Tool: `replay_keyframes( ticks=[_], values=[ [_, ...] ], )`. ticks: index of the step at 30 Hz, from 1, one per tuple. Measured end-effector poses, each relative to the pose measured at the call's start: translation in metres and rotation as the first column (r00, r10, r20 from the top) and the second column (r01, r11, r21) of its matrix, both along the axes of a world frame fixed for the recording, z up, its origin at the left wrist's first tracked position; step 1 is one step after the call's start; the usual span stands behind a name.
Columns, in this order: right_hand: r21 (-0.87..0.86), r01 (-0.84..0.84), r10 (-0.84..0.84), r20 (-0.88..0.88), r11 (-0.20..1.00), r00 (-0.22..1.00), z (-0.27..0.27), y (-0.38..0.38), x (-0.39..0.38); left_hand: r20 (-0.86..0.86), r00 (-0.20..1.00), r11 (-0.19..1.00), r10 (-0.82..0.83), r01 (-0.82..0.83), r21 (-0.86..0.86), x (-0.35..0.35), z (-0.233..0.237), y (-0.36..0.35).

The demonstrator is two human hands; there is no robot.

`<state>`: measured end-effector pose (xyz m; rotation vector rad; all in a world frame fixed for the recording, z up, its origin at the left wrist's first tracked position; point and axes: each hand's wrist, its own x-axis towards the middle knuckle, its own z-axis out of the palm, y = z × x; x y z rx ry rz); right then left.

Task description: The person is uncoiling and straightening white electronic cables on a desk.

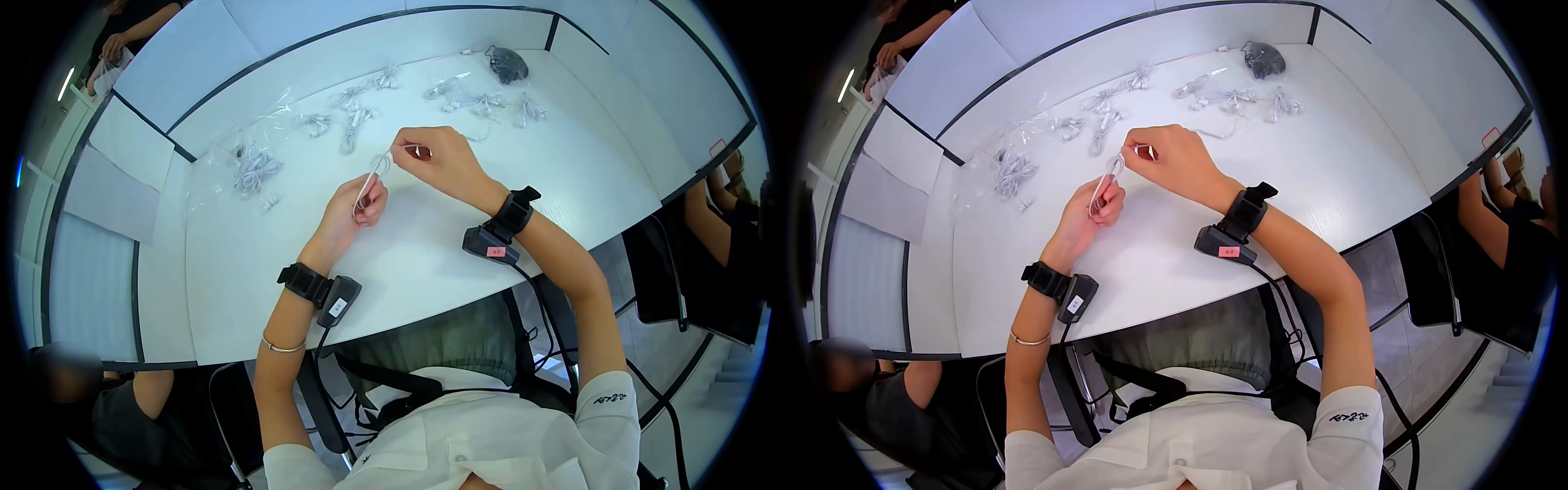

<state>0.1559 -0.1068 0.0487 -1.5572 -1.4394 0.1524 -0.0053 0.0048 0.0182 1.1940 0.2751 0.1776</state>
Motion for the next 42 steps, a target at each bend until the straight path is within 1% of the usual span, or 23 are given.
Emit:
replay_keyframes(
  ticks=[3, 5, 9, 11, 14, 17, 23, 29, 33, 36, 39, 42],
  values=[
    [-0.035, 0.053, -0.052, 0.032, 0.998, 0.998, 0.002, -0.001, 0.001, 0.033, 0.999, 1.0, 0.017, -0.017, -0.016, -0.001, 0.001, 0.001],
    [-0.023, 0.075, -0.073, 0.056, 0.997, 0.996, 0.001, 0.0, 0.002, 0.04, 0.998, 0.998, 0.041, -0.039, -0.04, -0.002, 0.0, 0.001],
    [0.001, 0.124, -0.123, 0.118, 0.992, 0.985, -0.001, 0.001, 0.004, 0.016, 0.998, 0.998, 0.054, -0.053, -0.034, -0.001, 0.002, -0.001],
    [0.022, 0.137, -0.139, 0.115, 0.99, 0.984, -0.003, 0.002, 0.006, -0.007, 0.998, 0.998, 0.058, -0.058, -0.037, -0.001, 0.004, -0.004],
    [0.032, 0.148, -0.151, 0.111, 0.988, 0.982, -0.003, 0.003, 0.008, -0.028, 0.997, 0.997, 0.073, -0.073, 0.016, -0.001, 0.005, -0.006],
    [0.025, 0.147, -0.149, 0.117, 0.989, 0.982, -0.004, 0.003, 0.008, -0.11, 0.992, 0.988, 0.065, -0.048, 0.149, 0.001, 0.001, -0.007],
    [-0.018, 0.166, -0.161, 0.176, 0.986, 0.971, -0.005, 0.003, 0.008, -0.145, 0.987, 0.974, 0.072, -0.038, 0.225, 0.002, 0.003, -0.011],
    [-0.032, 0.179, -0.169, 0.201, 0.983, 0.965, -0.007, 0.004, 0.009, -0.134, 0.991, 0.997, -0.002, 0.013, 0.076, 0.0, 0.002, -0.009],
    [-0.05, 0.186, -0.173, 0.203, 0.981, 0.964, -0.009, 0.005, 0.011, -0.133, 0.991, 0.993, -0.023, 0.038, 0.114, 0.001, 0.003, -0.009],
    [-0.008, 0.176, -0.17, 0.225, 0.984, 0.96, -0.011, 0.005, 0.012, -0.133, 0.991, 0.991, -0.003, 0.021, 0.13, 0.001, 0.003, -0.01],
    [-0.091, 0.2, -0.18, 0.192, 0.975, 0.965, -0.007, 0.004, 0.01, -0.122, 0.991, 0.989, 0.054, -0.036, 0.146, 0.002, 0.001, -0.011],
    [0.201, 0.094, -0.157, 0.32, 0.975, 0.934, -0.016, 0.01, 0.017, -0.114, 0.979, 0.974, 0.167, -0.145, 0.175, 0.003, 0.0, -0.011]
  ],
)
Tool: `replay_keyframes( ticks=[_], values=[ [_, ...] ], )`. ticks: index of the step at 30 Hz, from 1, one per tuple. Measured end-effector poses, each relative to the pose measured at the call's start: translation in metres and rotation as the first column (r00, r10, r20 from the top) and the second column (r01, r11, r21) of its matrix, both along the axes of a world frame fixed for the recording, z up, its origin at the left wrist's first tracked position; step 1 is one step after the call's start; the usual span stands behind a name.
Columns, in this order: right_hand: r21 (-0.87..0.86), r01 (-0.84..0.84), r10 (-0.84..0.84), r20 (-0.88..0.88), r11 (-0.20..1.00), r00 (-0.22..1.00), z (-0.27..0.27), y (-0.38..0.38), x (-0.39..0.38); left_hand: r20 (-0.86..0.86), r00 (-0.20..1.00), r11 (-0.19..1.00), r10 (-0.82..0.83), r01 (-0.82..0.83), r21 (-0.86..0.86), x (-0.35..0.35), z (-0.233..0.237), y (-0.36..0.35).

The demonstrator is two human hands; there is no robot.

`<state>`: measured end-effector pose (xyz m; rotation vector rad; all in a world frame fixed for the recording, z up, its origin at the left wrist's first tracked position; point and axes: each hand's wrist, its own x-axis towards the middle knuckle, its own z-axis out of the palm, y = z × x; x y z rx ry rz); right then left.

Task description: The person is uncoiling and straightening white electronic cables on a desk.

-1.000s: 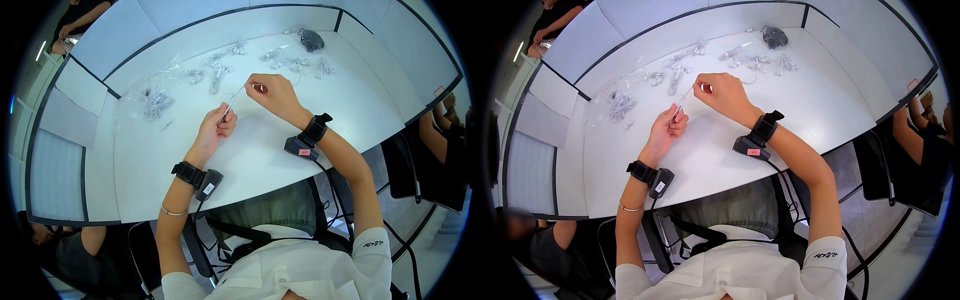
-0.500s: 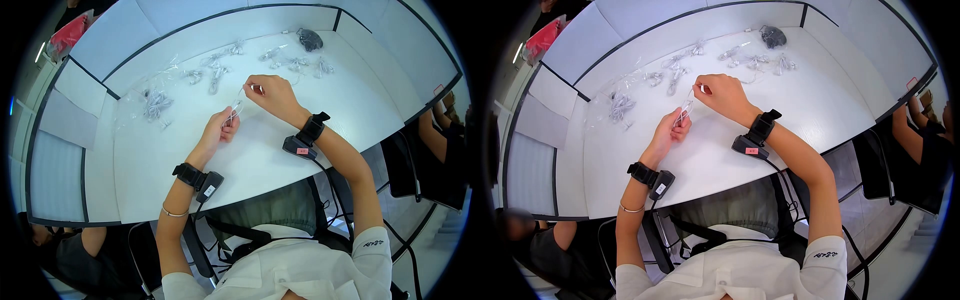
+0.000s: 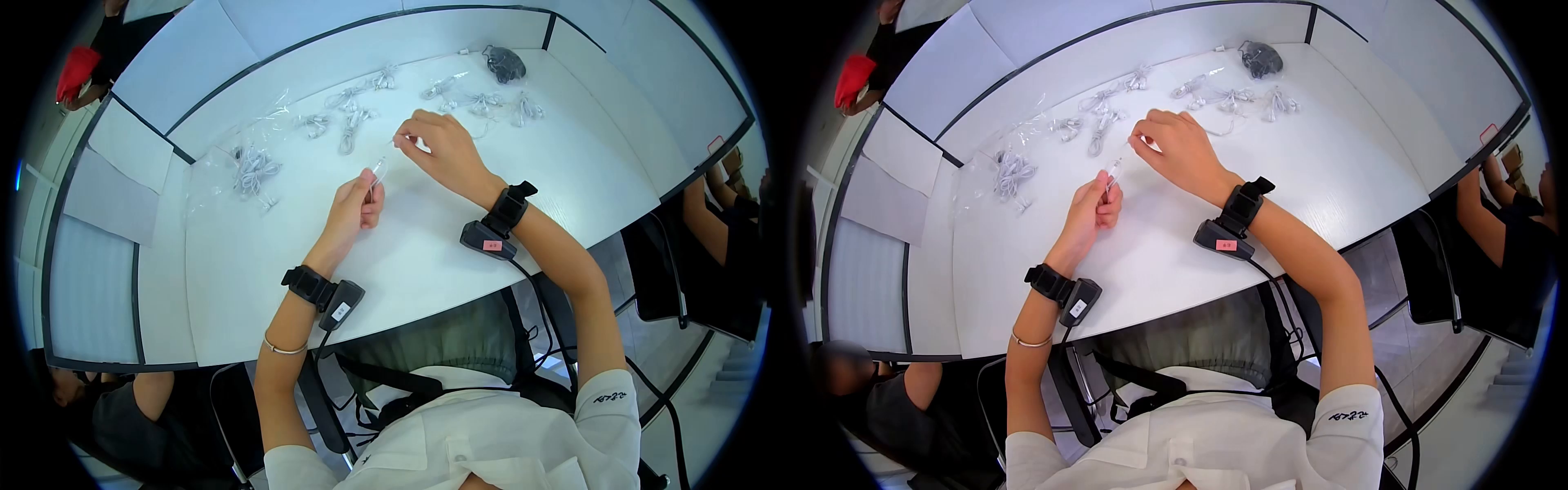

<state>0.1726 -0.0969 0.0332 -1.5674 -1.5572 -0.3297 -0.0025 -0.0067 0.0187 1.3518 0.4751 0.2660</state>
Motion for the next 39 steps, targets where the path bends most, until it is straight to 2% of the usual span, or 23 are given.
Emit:
replay_keyframes(
  ticks=[3, 6, 7, 9, 10, 13, 17, 19, 22, 25, 27, 31, 34, 39],
  values=[
    [0.041, -0.041, 0.034, 0.143, 0.998, 0.989, -0.002, 0.0, 0.0, 0.029, 0.992, 0.988, 0.125, -0.127, 0.084, -0.001, 0.0, 0.0],
    [-0.146, -0.199, 0.211, 0.066, 0.969, 0.975, -0.002, -0.001, -0.002, 0.107, 0.979, 0.957, 0.172, -0.191, 0.216, 0.0, -0.009, 0.005],
    [-0.247, -0.3, 0.281, -0.108, 0.921, 0.954, -0.003, -0.001, -0.003, 0.137, 0.976, 0.944, 0.17, -0.201, 0.261, 0.0, -0.013, 0.009],
    [-0.376, -0.521, 0.336, -0.457, 0.766, 0.824, -0.003, -0.001, -0.007, 0.199, 0.964, 0.911, 0.175, -0.235, 0.338, 0.001, -0.016, 0.011],
    [-0.453, -0.551, 0.294, -0.52, 0.701, 0.802, 0.007, -0.005, -0.011, 0.232, 0.956, 0.892, 0.182, -0.26, 0.369, 0.003, -0.015, 0.01],
    [-0.287, -0.737, 0.333, -0.752, 0.612, 0.57, 0.001, -0.001, -0.013, 0.267, 0.947, 0.861, 0.181, -0.284, 0.422, 0.002, -0.009, 0.006],
    [-0.147, -0.778, 0.355, -0.827, 0.611, 0.436, -0.001, 0.0, -0.017, 0.238, 0.958, 0.852, 0.161, -0.257, 0.457, 0.002, -0.01, 0.005],
    [-0.067, -0.784, 0.365, -0.858, 0.617, 0.361, -0.002, 0.001, -0.02, 0.208, 0.965, 0.878, 0.159, -0.234, 0.418, 0.001, -0.007, 0.001],
    [-0.035, -0.767, 0.29, -0.914, 0.64, 0.283, -0.002, 0.0, -0.025, 0.178, 0.973, 0.91, 0.149, -0.205, 0.36, 0.001, -0.013, 0.004],
    [0.004, -0.769, 0.346, -0.895, 0.639, 0.282, -0.004, 0.001, -0.025, 0.181, 0.974, 0.94, 0.134, -0.183, 0.287, 0.003, -0.01, 0.001],
    [-0.084, -0.735, 0.311, -0.869, 0.673, 0.385, 0.0, -0.001, -0.025, 0.166, 0.983, 0.977, 0.082, -0.113, 0.183, 0.002, -0.002, -0.004],
    [-0.142, -0.629, 0.329, -0.753, 0.765, 0.57, -0.001, -0.002, -0.024, 0.103, 0.993, 0.973, 0.064, -0.085, 0.214, 0.0, -0.005, 0.0],
    [-0.139, -0.636, 0.302, -0.791, 0.759, 0.532, 0.001, -0.001, -0.016, 0.092, 0.995, 0.981, 0.032, -0.049, 0.186, -0.001, -0.005, 0.002],
    [-0.152, -0.568, 0.292, -0.734, 0.809, 0.613, 0.003, -0.002, -0.015, 0.106, 0.994, 0.997, -0.038, 0.031, 0.068, -0.001, -0.003, 0.002]
  ],
)
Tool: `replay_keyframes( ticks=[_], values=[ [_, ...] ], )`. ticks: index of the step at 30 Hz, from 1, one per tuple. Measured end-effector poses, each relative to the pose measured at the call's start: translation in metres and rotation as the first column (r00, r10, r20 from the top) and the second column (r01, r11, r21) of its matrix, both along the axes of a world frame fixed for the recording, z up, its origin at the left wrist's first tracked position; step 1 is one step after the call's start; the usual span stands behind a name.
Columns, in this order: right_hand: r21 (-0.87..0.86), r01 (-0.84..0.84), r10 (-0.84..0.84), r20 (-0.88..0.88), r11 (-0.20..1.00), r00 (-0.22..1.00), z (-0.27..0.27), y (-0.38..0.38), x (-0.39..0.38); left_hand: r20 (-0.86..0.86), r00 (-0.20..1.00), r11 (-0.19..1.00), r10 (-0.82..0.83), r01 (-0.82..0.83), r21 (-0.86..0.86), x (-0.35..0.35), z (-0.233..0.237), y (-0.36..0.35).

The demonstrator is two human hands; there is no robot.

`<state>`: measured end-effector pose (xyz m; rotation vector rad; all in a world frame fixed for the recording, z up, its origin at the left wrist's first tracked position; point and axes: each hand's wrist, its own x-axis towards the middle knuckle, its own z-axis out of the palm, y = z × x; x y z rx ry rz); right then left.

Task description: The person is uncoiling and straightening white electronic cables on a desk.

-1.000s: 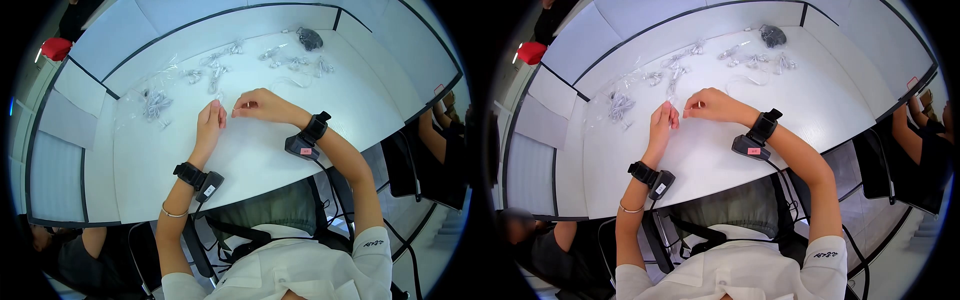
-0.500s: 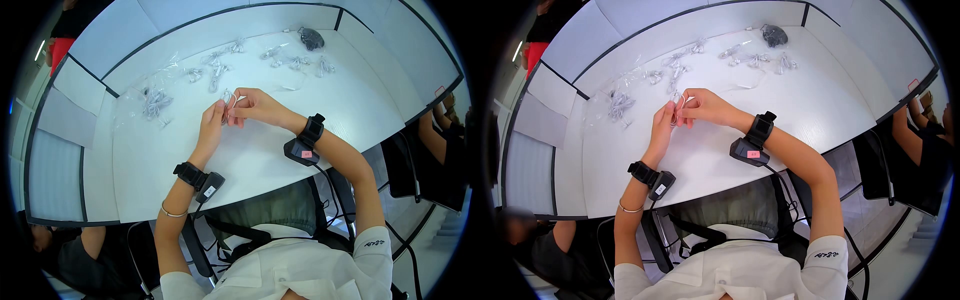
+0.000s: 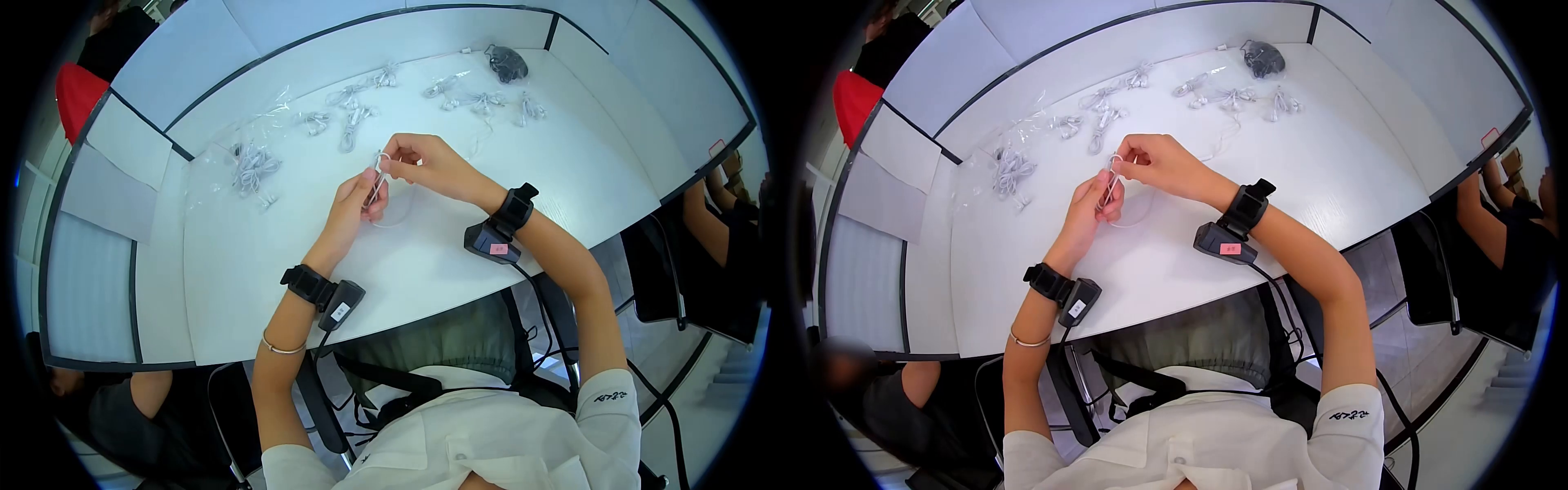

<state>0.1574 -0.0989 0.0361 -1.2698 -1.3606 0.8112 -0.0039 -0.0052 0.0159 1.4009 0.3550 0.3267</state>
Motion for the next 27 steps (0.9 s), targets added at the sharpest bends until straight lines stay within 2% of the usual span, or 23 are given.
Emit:
replay_keyframes(
  ticks=[7, 10, 13, 16, 20, 21, 24, 27],
  values=[
    [0.019, 0.06, -0.059, -0.028, 0.998, 0.998, -0.003, 0.002, 0.002, -0.017, 0.996, 0.995, -0.091, 0.09, -0.052, -0.001, 0.003, 0.002],
    [0.027, 0.11, -0.11, 0.018, 0.994, 0.994, -0.001, 0.001, 0.002, -0.025, 0.996, 0.995, -0.082, 0.08, -0.06, -0.001, 0.006, 0.0],
    [0.143, 0.155, -0.174, 0.137, 0.978, 0.975, -0.001, 0.0, 0.003, -0.007, 0.999, 0.994, -0.032, 0.031, -0.103, 0.0, 0.006, -0.001],
    [0.021, 0.082, -0.084, 0.112, 0.996, 0.99, -0.002, 0.001, 0.0, 0.082, 0.992, 0.979, 0.099, -0.082, -0.189, 0.001, 0.004, 0.001],
    [-0.117, -0.126, 0.163, 0.391, 0.985, 0.906, -0.013, -0.002, -0.008, 0.191, 0.955, 0.934, 0.226, -0.157, -0.322, -0.001, -0.002, 0.01],
    [-0.051, -0.206, 0.208, 0.41, 0.977, 0.888, -0.017, 0.001, -0.011, 0.197, 0.948, 0.924, 0.25, -0.173, -0.339, -0.001, -0.002, 0.011],
    [-0.09, -0.227, 0.244, 0.377, 0.97, 0.893, -0.015, -0.002, -0.014, 0.206, 0.939, 0.915, 0.277, -0.192, -0.356, -0.001, -0.004, 0.014],
    [-0.127, -0.116, 0.163, 0.481, 0.985, 0.861, 0.0, -0.007, -0.018, 0.195, 0.936, 0.923, 0.293, -0.223, -0.313, -0.001, -0.003, 0.012]
  ],
)
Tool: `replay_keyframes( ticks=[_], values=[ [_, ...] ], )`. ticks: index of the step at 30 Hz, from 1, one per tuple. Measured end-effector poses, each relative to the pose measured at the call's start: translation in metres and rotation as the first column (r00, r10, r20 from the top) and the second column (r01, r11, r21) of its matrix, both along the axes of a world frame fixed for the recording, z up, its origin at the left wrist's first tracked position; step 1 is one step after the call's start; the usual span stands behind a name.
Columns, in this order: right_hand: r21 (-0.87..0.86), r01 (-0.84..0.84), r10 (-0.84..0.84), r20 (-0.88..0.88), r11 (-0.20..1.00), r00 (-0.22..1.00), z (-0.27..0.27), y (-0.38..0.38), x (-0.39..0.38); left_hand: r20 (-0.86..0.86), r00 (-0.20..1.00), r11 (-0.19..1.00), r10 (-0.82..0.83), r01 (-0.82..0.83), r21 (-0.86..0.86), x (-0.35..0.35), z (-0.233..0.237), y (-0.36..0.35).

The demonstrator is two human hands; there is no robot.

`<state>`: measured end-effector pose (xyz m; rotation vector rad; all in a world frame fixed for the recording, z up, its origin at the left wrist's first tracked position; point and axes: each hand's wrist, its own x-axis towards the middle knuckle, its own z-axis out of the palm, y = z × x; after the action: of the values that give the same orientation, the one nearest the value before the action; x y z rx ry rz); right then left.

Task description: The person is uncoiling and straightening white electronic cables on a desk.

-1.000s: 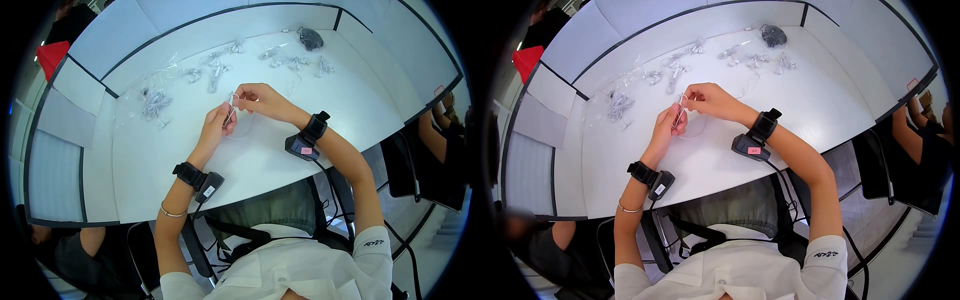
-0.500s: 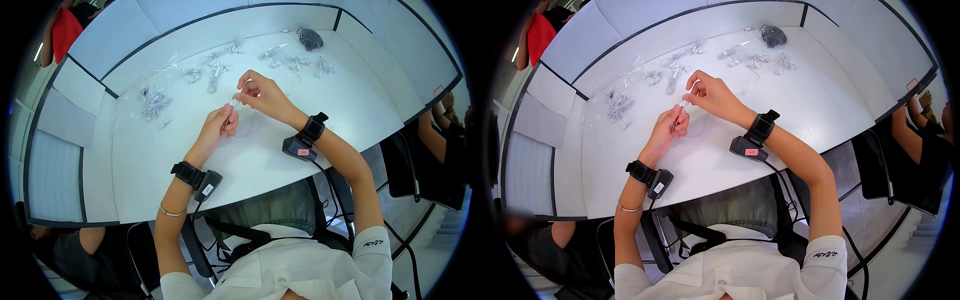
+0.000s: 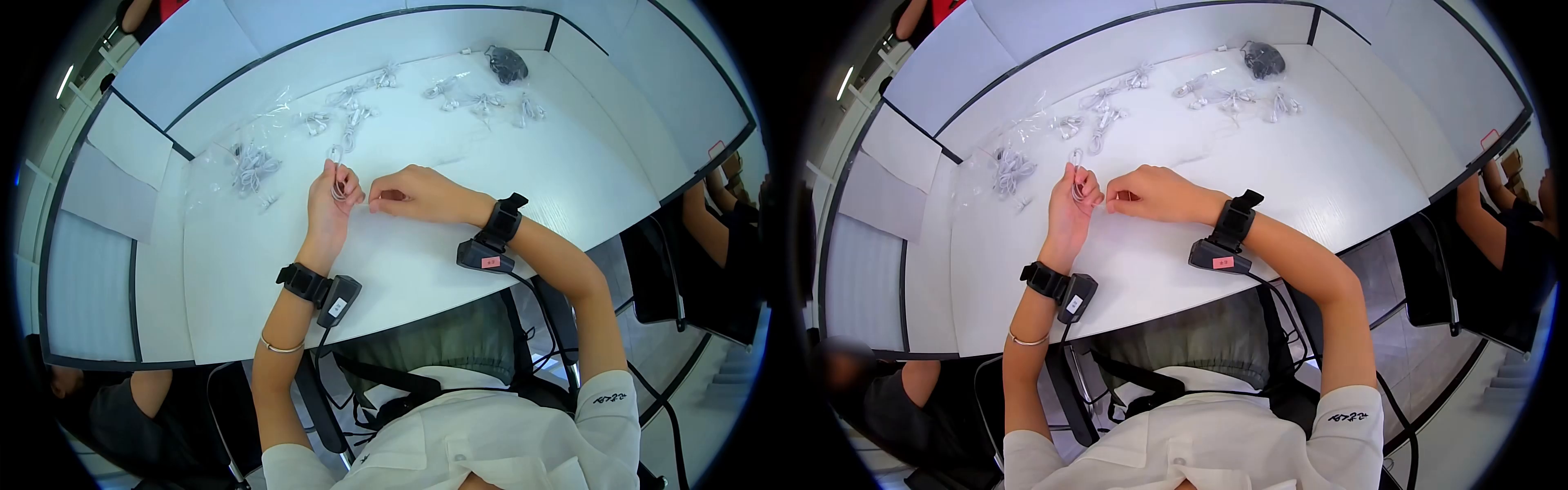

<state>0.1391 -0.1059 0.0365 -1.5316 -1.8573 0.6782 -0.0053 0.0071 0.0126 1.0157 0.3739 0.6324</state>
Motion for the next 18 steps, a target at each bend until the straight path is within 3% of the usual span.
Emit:
replay_keyframes(
  ticks=[6, 10, 14, 18],
  values=[
    [0.21, 0.05, -0.054, 0.013, 0.976, 0.998, -0.0103, 0.003, -0.0009, -0.064, 0.998, 0.997, 0.028, -0.024, 0.068, 0.002, -0.0084, 0.0034],
    [0.07, 0.039, -0.04, 0.023, 0.997, 0.999, -0.0047, 0.0006, -0.0019, -0.082, 0.994, 0.997, 0.079, -0.076, 0.035, 0.002, -0.0037, -0.0018],
    [0.099, -0.021, 0.013, 0.081, 0.995, 0.997, -0.0061, 0.0001, -0.0049, -0.107, 0.989, 0.995, 0.102, -0.101, 0.014, 0.0009, -0.0048, -0.0001],
    [0.238, 0.059, -0.082, 0.088, 0.969, 0.993, -0.0059, 0.0007, -0.0041, -0.084, 0.986, 0.99, 0.142, -0.142, 0.009, 0.0014, -0.0058, -0.0004]
  ],
)
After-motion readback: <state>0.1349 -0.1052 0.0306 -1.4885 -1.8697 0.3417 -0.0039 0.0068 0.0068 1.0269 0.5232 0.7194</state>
